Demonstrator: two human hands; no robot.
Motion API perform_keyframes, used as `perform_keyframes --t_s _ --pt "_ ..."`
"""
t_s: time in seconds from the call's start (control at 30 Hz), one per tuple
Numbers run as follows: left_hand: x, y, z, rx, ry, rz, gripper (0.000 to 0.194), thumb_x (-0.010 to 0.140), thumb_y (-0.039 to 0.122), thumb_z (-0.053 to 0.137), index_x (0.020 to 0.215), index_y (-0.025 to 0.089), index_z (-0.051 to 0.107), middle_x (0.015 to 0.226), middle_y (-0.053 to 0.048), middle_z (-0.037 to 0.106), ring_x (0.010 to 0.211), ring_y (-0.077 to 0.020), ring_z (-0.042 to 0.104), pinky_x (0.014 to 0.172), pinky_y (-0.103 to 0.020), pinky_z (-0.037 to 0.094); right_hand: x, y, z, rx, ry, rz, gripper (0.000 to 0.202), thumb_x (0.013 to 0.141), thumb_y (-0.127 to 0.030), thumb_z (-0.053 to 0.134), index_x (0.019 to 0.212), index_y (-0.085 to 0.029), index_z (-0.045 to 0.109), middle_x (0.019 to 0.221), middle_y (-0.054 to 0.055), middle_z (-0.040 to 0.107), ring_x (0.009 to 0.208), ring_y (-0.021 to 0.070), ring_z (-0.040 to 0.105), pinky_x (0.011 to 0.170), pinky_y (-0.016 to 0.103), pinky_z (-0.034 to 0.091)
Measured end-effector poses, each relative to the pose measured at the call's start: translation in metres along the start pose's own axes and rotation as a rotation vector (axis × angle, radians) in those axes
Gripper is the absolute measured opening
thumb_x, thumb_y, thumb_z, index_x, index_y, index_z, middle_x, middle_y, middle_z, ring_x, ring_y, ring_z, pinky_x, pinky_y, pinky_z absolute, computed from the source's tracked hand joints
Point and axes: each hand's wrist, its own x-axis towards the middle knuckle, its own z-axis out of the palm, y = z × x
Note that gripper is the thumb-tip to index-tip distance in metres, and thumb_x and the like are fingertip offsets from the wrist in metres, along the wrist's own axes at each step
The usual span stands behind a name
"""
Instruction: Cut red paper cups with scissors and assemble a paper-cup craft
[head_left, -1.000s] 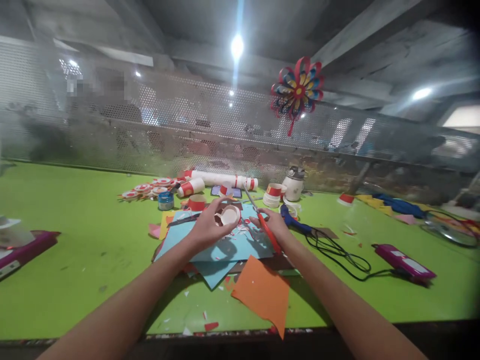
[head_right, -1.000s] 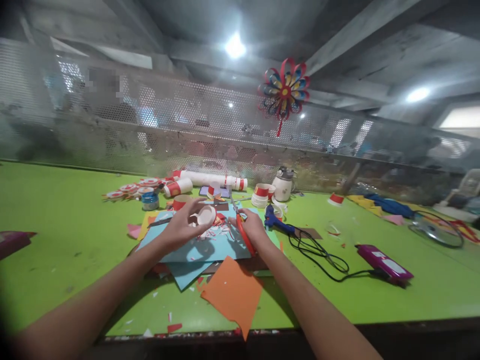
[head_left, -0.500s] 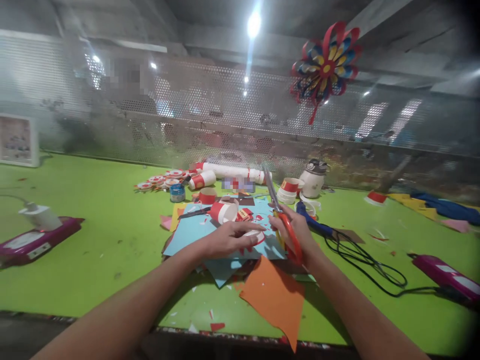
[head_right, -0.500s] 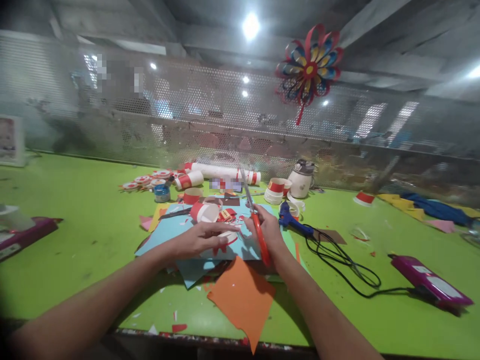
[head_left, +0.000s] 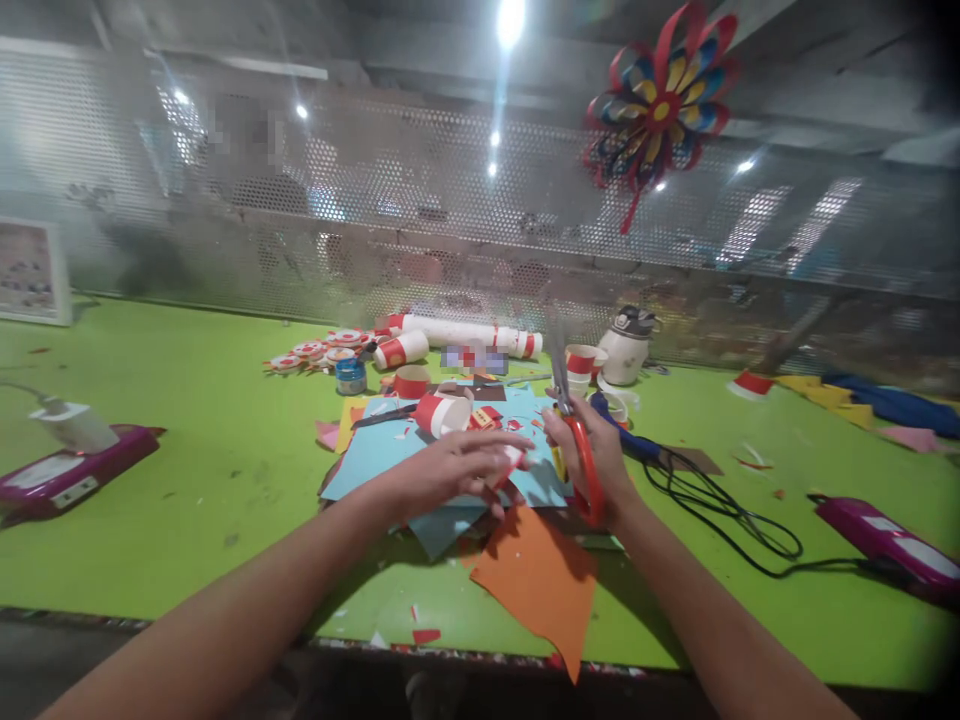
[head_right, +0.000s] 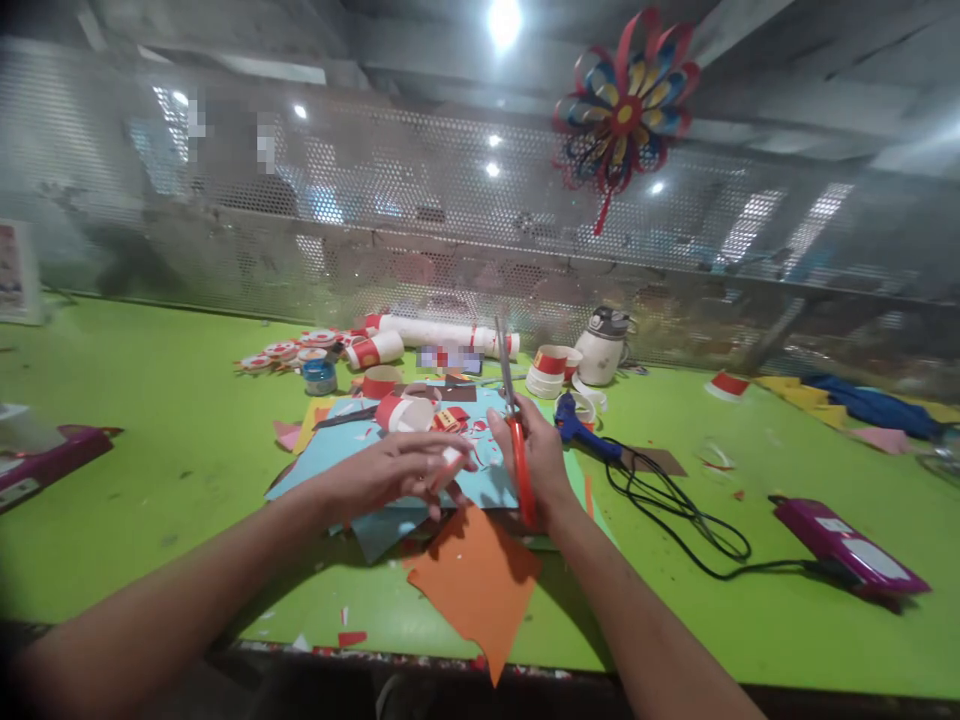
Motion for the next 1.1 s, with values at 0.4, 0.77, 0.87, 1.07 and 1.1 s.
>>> perform_keyframes --t_s 0.4,0.77,0.87,1.07,1.1 --pt "0.009 -0.001 -0.026 -0.300 0.143 0.099 0.041 0.087 0.047 0.058 0.113 0.015 0.056 0.102 -0.014 0.068 0.090 -0.0259 0.070 0.070 -0.029 0.052 0.002 0.010 0.002 -0.124 -0.035 0.005 0.041 0.086 -0.050 0.050 0.105 -0.015 0.061 0.063 -0.001 0.056 0.055 0.0159 0.052 0.057 0.028 0.044" --pt "0.010 -0.018 -0.017 0.638 0.291 0.189 0.055 0.072 0.030 0.072 0.124 0.017 0.060 0.113 -0.011 0.064 0.087 -0.0211 0.059 0.071 -0.030 0.048 0.005 0.018 0.007 -0.445 -0.133 0.190 0.045 0.075 -0.034 0.064 0.118 -0.018 0.064 0.081 0.008 0.072 0.071 0.0241 0.064 0.063 0.030 0.043" --pt "0.007 -0.019 -0.004 0.755 0.128 0.283 0.051 0.074 0.029 0.070 0.123 0.024 0.062 0.117 -0.008 0.065 0.099 -0.0227 0.059 0.081 -0.031 0.047 0.007 0.016 0.011 -0.469 -0.122 0.180 0.043 0.077 -0.028 0.060 0.118 -0.017 0.063 0.099 0.011 0.073 0.084 0.0248 0.066 0.071 0.030 0.046" --pt "0.004 -0.014 0.005 0.706 0.010 0.343 0.039 0.076 0.029 0.070 0.115 0.026 0.068 0.116 -0.009 0.064 0.105 -0.0239 0.058 0.093 -0.034 0.043 0.010 0.014 0.013 -0.489 -0.085 0.154 0.044 0.081 -0.030 0.058 0.122 -0.016 0.059 0.103 0.010 0.071 0.088 0.0217 0.065 0.075 0.028 0.046" --pt "0.005 -0.014 0.003 0.608 0.047 0.301 0.037 0.074 0.029 0.073 0.111 0.025 0.070 0.117 -0.008 0.064 0.108 -0.0249 0.057 0.092 -0.034 0.043 0.010 0.015 0.014 -0.500 -0.081 0.149 0.045 0.081 -0.029 0.058 0.123 -0.015 0.058 0.104 0.010 0.071 0.089 0.0220 0.065 0.076 0.028 0.046"
